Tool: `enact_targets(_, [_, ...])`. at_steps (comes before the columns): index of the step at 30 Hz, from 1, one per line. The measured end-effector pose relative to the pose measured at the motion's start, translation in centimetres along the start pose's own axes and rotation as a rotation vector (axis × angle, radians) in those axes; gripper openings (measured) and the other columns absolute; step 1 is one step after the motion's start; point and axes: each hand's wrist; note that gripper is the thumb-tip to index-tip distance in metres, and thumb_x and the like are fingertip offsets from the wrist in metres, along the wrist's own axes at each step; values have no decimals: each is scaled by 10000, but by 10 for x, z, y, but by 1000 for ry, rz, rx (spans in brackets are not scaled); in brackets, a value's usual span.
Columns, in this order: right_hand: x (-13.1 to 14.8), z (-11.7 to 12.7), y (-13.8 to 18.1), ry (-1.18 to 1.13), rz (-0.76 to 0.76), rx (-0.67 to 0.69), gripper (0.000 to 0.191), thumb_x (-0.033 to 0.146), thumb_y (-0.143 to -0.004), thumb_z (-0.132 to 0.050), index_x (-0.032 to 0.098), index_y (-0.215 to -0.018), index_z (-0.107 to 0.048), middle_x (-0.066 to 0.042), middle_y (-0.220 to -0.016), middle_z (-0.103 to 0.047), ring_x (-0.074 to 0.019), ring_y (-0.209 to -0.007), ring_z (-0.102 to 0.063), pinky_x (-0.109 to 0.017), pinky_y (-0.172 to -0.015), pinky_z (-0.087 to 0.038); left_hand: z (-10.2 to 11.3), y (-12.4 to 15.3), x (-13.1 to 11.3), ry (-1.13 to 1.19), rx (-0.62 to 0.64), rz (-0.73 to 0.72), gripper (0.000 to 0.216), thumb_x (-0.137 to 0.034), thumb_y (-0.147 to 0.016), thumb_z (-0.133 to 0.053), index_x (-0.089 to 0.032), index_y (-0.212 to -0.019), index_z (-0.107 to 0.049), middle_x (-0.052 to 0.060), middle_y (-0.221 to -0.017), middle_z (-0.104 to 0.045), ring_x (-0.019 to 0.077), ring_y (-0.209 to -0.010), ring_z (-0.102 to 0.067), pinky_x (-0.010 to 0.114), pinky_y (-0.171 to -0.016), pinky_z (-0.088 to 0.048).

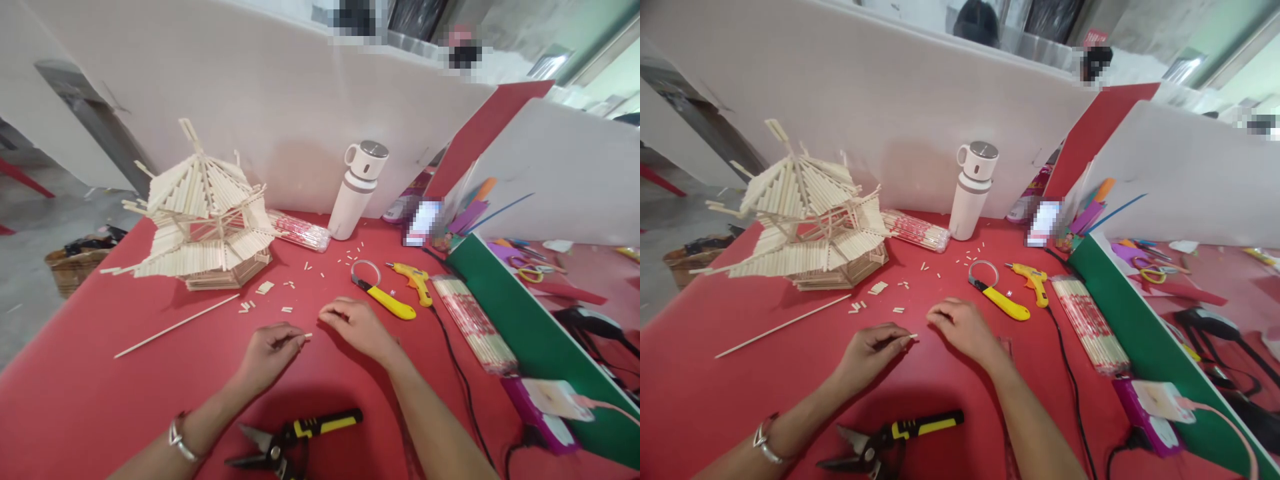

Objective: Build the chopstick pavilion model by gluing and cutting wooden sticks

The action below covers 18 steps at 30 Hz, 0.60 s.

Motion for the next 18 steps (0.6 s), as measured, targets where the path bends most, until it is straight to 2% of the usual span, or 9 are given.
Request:
enact_targets(4, [-26, 35, -27, 362, -242, -177, 166, 301, -951, -597, 286, -970, -762, 13, -1037, -766, -162, -946, -690, -251, -844, -474, 1, -2, 1, 49, 0, 37, 275, -386, -876, -648, -162, -823, -798, 65, -721, -729, 151, -649, -646, 226, -610, -479])
enact_targets(7, [-52, 63, -52, 480, -385, -274, 202, 299, -943, -580, 280, -1015, -768, -37, -1096, -767, -218, -1010, -687, -297, -832, -470, 2, -5, 2, 97, -16, 72, 265, -384, -865, -664, -159, -824, -796, 70, -728, -736, 157, -671, -655, 224, -626, -493])
enact_targets(10, [-76, 84, -77, 548, -489, -310, 232, 313, -934, -581, 263, -1058, -771, -79, -1096, -771, -243, -1002, -693, -313, -804, -470, 3, -5, 3, 92, -30, 62, 264, -381, -871, -662, -160, -824, -798, 70, -720, -733, 159, -671, -659, 223, -627, -500])
enact_targets(13, [-90, 92, -97, 567, -493, -260, 214, 305, -918, -608, 261, -1038, -780, -72, -1056, -782, -225, -977, -697, -289, -772, -466, 1, -5, 3, 7, -12, 3, 265, -371, -890, -644, -171, -829, -806, 60, -688, -711, 143, -601, -627, 215, -564, -468])
enact_targets(18, [-96, 82, -121, 558, -362, -119, 184, 305, -921, -636, 292, -1040, -776, -16, -1091, -779, -165, -990, -685, -232, -770, -452, -10, -12, 6, -174, 21, -112, 224, -278, -917, -612, -188, -851, -806, 40, -668, -692, 118, -546, -580, 207, -530, -431])
Point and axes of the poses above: each hand's wrist, its own y-axis away from the middle knuckle, its own z-axis out of the back of the hand, x = y × z
